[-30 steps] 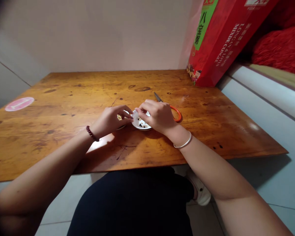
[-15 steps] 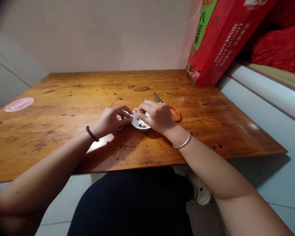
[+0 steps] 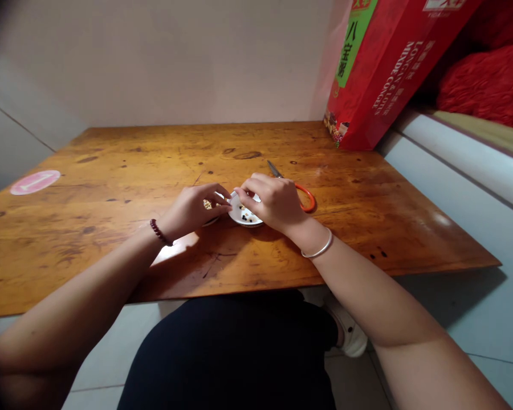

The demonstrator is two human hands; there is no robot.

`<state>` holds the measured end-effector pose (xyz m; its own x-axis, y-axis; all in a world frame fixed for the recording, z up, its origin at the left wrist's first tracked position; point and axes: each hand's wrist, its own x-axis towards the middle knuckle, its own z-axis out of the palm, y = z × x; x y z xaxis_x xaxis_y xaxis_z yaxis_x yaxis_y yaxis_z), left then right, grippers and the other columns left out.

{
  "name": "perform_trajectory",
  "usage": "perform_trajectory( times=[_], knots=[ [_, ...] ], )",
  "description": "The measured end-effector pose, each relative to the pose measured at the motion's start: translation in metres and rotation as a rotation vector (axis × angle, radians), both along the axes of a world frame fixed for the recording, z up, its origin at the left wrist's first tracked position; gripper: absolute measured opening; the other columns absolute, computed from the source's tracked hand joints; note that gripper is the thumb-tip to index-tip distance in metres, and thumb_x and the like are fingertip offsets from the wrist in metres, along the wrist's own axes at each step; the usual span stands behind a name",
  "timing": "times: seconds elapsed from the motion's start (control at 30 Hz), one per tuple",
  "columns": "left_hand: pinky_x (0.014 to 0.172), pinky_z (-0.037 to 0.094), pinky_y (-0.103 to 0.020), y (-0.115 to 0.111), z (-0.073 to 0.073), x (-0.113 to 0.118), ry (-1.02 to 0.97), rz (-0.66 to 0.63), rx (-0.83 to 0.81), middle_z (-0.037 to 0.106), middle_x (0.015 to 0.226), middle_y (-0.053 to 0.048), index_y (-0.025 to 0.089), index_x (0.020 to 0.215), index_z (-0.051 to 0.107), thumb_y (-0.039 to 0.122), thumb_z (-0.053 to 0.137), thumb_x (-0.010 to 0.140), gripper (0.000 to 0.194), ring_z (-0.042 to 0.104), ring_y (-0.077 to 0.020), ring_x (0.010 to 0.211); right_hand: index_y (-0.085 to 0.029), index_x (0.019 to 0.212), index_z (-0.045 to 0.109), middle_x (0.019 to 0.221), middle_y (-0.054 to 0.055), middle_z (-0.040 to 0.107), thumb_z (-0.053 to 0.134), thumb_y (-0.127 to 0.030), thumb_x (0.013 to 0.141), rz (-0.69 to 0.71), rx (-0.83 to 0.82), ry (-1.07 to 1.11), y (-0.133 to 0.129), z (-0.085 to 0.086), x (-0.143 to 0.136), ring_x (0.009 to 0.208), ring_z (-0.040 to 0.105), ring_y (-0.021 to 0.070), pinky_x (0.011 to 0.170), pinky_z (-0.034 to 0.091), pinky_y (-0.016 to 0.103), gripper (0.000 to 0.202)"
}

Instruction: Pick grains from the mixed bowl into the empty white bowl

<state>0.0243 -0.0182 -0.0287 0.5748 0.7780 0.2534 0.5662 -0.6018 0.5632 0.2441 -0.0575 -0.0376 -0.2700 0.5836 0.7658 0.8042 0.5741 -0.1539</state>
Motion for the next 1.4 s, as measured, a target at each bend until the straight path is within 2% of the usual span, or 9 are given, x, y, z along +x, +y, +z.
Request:
perform_trajectory(
  times=[0.63, 0.93, 1.23, 1.4],
  knots=[
    [0.075, 0.05, -0.027, 0.0006, -0.0008, 0.0001, -0.021, -0.018, -0.004, 0.078, 0.09, 0.0, 0.021, 0.094, 0.072, 0.027, 0.076, 0.084, 0.012, 0.071, -0.0154, 0.08, -0.019, 0.075, 0.069, 0.067, 0.001, 0.066, 0.052, -0.04, 0.1, 0.001, 0.004, -0.038, 0.0002, -0.0013, -0.0011, 0.058, 0.053, 0.0116, 0.059, 0.032, 0.029, 0.037],
    [0.073, 0.05, -0.026, 0.0015, -0.0043, -0.0005, -0.047, -0.012, 0.017, 0.078, 0.088, 0.001, 0.021, 0.097, 0.073, 0.025, 0.076, 0.083, 0.015, 0.072, -0.0154, 0.079, -0.019, 0.074, 0.068, 0.067, 0.0, 0.064, 0.051, -0.041, 0.101, 0.011, -0.001, -0.027, 0.0008, -0.0016, -0.0009, 0.058, 0.051, 0.0107, 0.059, 0.032, 0.028, 0.039],
    [0.068, 0.049, -0.025, -0.0007, 0.0008, 0.0053, -0.211, 0.062, 0.099, 0.077, 0.081, -0.001, 0.02, 0.084, 0.077, 0.033, 0.079, 0.081, 0.013, 0.066, -0.0136, 0.07, -0.019, 0.067, 0.059, 0.061, -0.002, 0.055, 0.055, -0.037, 0.1, -0.107, 0.17, 0.2, 0.0018, 0.0033, 0.0008, 0.054, 0.043, 0.0092, 0.055, 0.031, 0.027, 0.037],
    [0.068, 0.051, -0.026, -0.0004, 0.0026, 0.0054, -0.368, 0.049, 0.067, 0.078, 0.082, -0.004, 0.018, 0.083, 0.078, 0.039, 0.08, 0.08, 0.022, 0.067, -0.0146, 0.071, -0.02, 0.067, 0.057, 0.059, -0.003, 0.052, 0.054, -0.037, 0.1, -0.087, 0.238, 0.234, -0.0006, 0.0056, 0.0006, 0.052, 0.043, 0.0089, 0.055, 0.032, 0.027, 0.037]
  ],
)
